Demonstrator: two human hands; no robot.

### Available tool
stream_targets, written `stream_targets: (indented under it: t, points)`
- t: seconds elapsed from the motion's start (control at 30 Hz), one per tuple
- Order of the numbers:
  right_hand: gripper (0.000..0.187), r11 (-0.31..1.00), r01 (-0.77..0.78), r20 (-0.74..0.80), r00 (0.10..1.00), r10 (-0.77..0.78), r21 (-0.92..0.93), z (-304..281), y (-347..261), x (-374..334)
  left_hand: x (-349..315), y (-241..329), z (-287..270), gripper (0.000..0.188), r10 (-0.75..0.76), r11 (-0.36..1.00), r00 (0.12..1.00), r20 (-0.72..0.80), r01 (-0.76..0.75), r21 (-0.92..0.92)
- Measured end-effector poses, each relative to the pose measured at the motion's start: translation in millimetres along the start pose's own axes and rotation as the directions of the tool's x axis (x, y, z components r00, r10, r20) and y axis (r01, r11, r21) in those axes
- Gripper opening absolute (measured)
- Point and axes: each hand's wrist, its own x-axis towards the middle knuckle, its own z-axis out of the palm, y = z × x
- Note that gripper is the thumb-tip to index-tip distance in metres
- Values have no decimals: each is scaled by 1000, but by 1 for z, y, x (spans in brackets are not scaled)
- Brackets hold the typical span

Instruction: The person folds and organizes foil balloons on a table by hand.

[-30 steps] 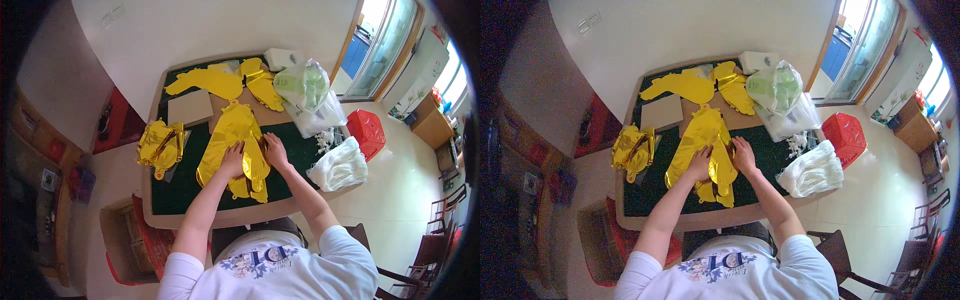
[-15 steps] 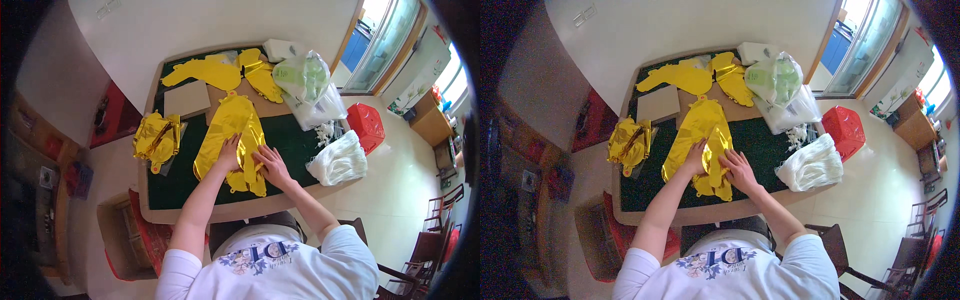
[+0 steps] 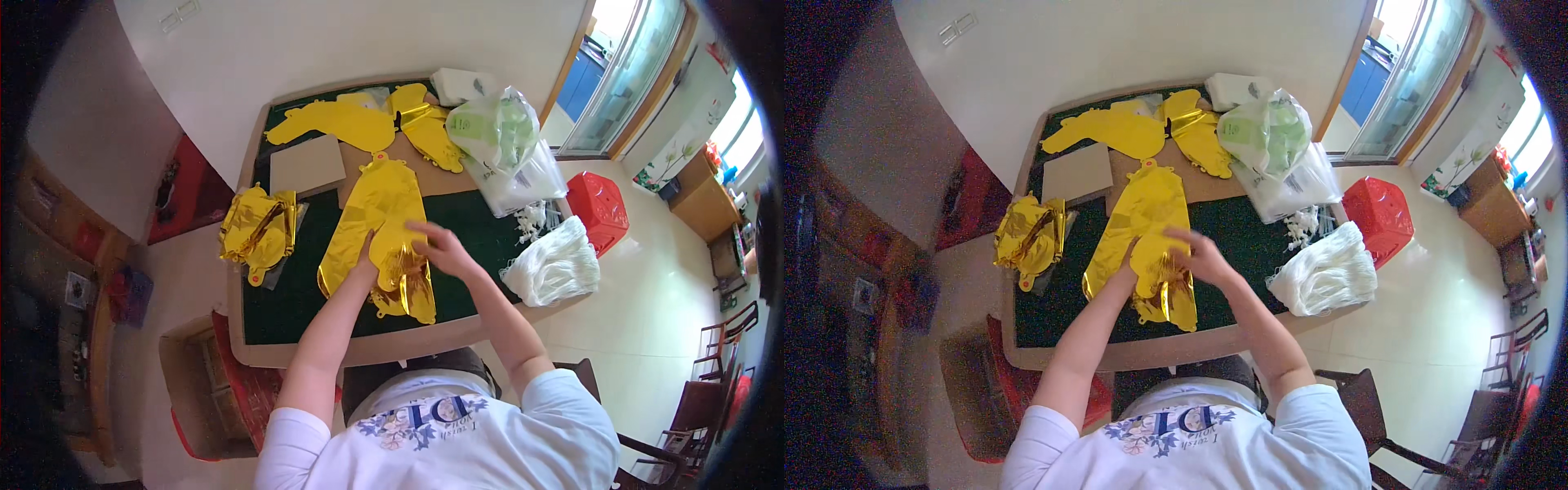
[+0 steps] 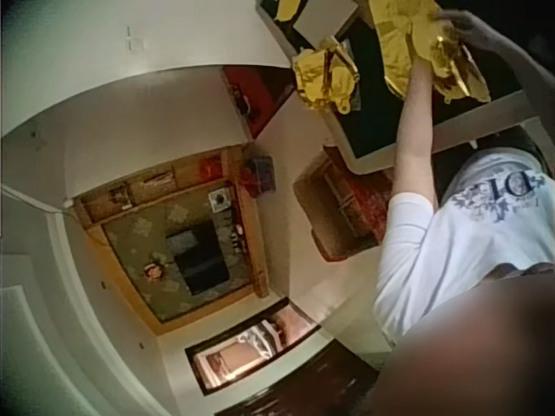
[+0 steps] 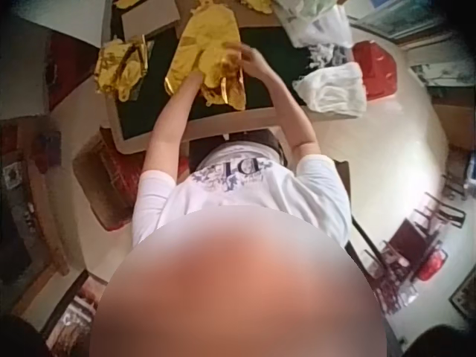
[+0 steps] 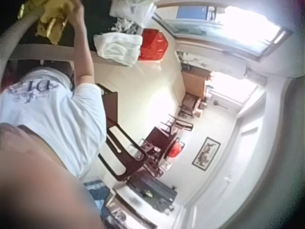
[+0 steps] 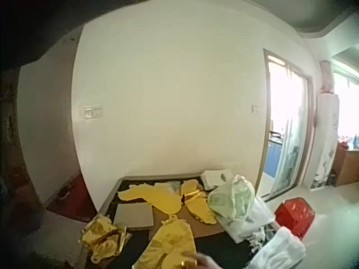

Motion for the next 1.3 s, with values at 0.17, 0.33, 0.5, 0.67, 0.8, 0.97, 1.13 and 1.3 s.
stream_targets:
  t: [0.17, 0.33, 0.5, 0.67, 0.8, 0.97, 1.13, 1.3]
  points:
    - [40, 892, -84, -303, 951, -62, -444, 8, 68, 21, -18, 15, -17, 62, 13, 989, 987, -161, -37, -142]
    - [40, 858, -112, -336, 939, -74, -501, 31, 76, 32, -21, 10, -9, 74, 21, 999, 967, -256, -8, 50]
    - [45, 942, -147, -472, 881, -14, -302, 16, 65, 19, -23, 4, -5, 85, 34, 999, 960, -277, -35, 0]
    - [53, 784, -179, -304, 953, -13, -595, 12, 74, -28, -21, 8, -8, 83, 66, 998, 968, -241, -59, 36]
    - [51, 802, -139, -262, 965, -23, -580, 21, 56, -42, -8, 3, -3, 73, 18, 999, 990, -137, -12, 45]
    - [51, 850, -96, -205, 979, -15, -519, 27, 53, -43, 1, -16, 21, 76, 14, 846, 990, -144, -88, -526]
    - [50, 864, -85, -218, 975, -30, -496, 28, 58, -50, -6, 5, 2, 97, 5, 976, 996, -92, 15, 216]
    - [50, 879, -97, -250, 968, -27, -467, 23, 55, -54, 1, 10, 2, 101, 67, 978, 985, -156, -34, 206]
